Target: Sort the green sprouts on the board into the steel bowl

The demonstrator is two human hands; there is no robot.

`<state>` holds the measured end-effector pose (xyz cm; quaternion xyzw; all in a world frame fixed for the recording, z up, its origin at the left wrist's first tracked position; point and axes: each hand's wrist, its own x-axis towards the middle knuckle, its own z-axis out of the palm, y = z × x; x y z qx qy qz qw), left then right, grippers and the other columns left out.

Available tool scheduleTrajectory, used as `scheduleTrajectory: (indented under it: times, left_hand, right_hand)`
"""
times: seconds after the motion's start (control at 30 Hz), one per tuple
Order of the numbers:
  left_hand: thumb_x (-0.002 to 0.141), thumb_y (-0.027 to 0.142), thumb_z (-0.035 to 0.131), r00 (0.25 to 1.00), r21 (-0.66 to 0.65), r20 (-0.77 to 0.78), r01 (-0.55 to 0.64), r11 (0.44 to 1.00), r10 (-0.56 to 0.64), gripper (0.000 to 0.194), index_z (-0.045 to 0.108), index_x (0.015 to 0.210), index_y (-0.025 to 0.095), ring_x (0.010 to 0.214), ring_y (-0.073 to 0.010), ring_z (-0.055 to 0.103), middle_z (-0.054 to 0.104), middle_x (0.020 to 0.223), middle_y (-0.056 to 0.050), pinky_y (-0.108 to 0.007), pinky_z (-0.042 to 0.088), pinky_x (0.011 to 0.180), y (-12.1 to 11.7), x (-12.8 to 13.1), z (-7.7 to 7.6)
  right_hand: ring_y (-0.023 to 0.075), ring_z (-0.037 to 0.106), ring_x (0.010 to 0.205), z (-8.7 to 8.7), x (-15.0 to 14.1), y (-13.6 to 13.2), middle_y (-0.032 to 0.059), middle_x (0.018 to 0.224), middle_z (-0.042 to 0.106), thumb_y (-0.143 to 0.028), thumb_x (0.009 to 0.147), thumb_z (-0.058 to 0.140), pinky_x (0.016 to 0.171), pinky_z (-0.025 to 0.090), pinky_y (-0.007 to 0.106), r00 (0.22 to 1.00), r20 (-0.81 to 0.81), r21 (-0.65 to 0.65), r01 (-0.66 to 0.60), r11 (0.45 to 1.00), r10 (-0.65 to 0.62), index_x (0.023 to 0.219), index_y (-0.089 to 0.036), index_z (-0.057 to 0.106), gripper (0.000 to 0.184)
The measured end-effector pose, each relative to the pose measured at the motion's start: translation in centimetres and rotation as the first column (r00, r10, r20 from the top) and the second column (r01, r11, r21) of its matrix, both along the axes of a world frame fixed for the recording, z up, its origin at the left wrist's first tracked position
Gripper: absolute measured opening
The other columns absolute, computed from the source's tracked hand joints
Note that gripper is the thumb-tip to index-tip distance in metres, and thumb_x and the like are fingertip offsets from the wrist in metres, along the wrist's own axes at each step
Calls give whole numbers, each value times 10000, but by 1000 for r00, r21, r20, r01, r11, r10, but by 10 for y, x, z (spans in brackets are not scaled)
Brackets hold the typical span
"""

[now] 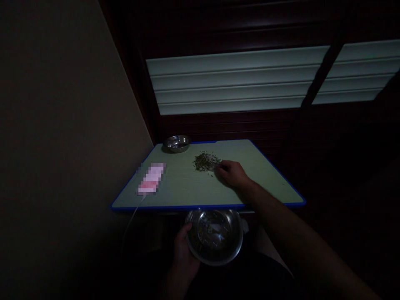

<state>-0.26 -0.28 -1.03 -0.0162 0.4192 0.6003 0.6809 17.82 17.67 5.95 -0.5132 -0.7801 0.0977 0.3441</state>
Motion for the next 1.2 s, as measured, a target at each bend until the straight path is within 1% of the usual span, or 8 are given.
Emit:
scheduleTrajectory:
  times: [0.27, 0.37, 0.5, 0.6, 0.73, 0.9, 1.03, 1.2]
  left_hand:
    - [752, 227, 592, 1000, -11, 9, -8, 1000, 8, 192, 704, 861, 115, 758, -253, 700, 756, 793, -110, -387, 543, 723, 0, 1, 3]
    - [754, 217, 589, 1000, -8, -5, -14, 1000, 14, 176, 705, 843, 120, 745, -246, 699, 755, 771, -103, -384, 547, 716, 0, 1, 5]
    - [759, 188, 573, 1000, -60, -19, -3, 998, 1, 148, 700, 806, 130, 715, -227, 696, 747, 736, -83, -366, 551, 686, -1, 0, 10]
    - [771, 189, 565, 999, -67, -35, -30, 997, 27, 150, 698, 787, 119, 674, -211, 688, 741, 707, -81, -351, 550, 671, -2, 0, 12]
    - [768, 212, 579, 1000, -55, -8, -7, 998, 7, 170, 707, 827, 116, 716, -229, 696, 750, 745, -93, -371, 549, 711, -2, 0, 10]
    - [773, 222, 571, 1000, -24, 19, 0, 1000, 1, 188, 715, 823, 112, 741, -239, 699, 755, 763, -107, -388, 544, 749, -1, 0, 8]
    - [767, 218, 574, 1000, -28, 9, -9, 1000, 9, 183, 714, 820, 114, 736, -239, 699, 754, 758, -105, -385, 544, 739, 0, 0, 8]
    - [750, 224, 587, 1000, -15, 10, -20, 1000, 20, 191, 712, 851, 120, 749, -250, 699, 757, 787, -107, -396, 544, 728, 0, 0, 7]
  right_hand:
    - [168, 609, 776, -4, 0, 3, 56, 857, 708, -233, 799, 549, 713, 419, 259, 998, 1, 48, -67, 997, 67, 853, -184, 709, 175]
    - [181, 610, 801, -4, -1, 3, 70, 880, 706, -233, 800, 551, 729, 422, 267, 998, 34, 63, -54, 997, 52, 865, -181, 710, 179]
    - [182, 604, 801, -2, -1, 2, 69, 871, 697, -234, 807, 546, 716, 421, 264, 996, 82, 57, -51, 997, 47, 870, -177, 702, 177]
    - [176, 600, 812, -1, -1, 1, 64, 884, 694, -234, 811, 547, 731, 420, 259, 994, 100, 57, -51, 997, 45, 886, -182, 698, 177]
    - [177, 597, 816, -2, -1, 2, 62, 883, 692, -255, 825, 540, 739, 419, 262, 994, 93, 57, -56, 997, 51, 889, -186, 698, 184]
    - [183, 596, 820, -1, -1, 2, 68, 872, 687, -244, 817, 540, 747, 418, 268, 994, 86, 65, -70, 995, 64, 877, -179, 698, 181]
    - [178, 596, 824, -1, 0, 1, 61, 867, 683, -211, 792, 545, 761, 420, 265, 996, 53, 57, -68, 996, 65, 872, -179, 694, 172]
    - [185, 591, 830, -2, 1, 2, 68, 872, 679, -234, 799, 543, 763, 420, 275, 997, 59, 55, -46, 997, 43, 877, -182, 697, 180]
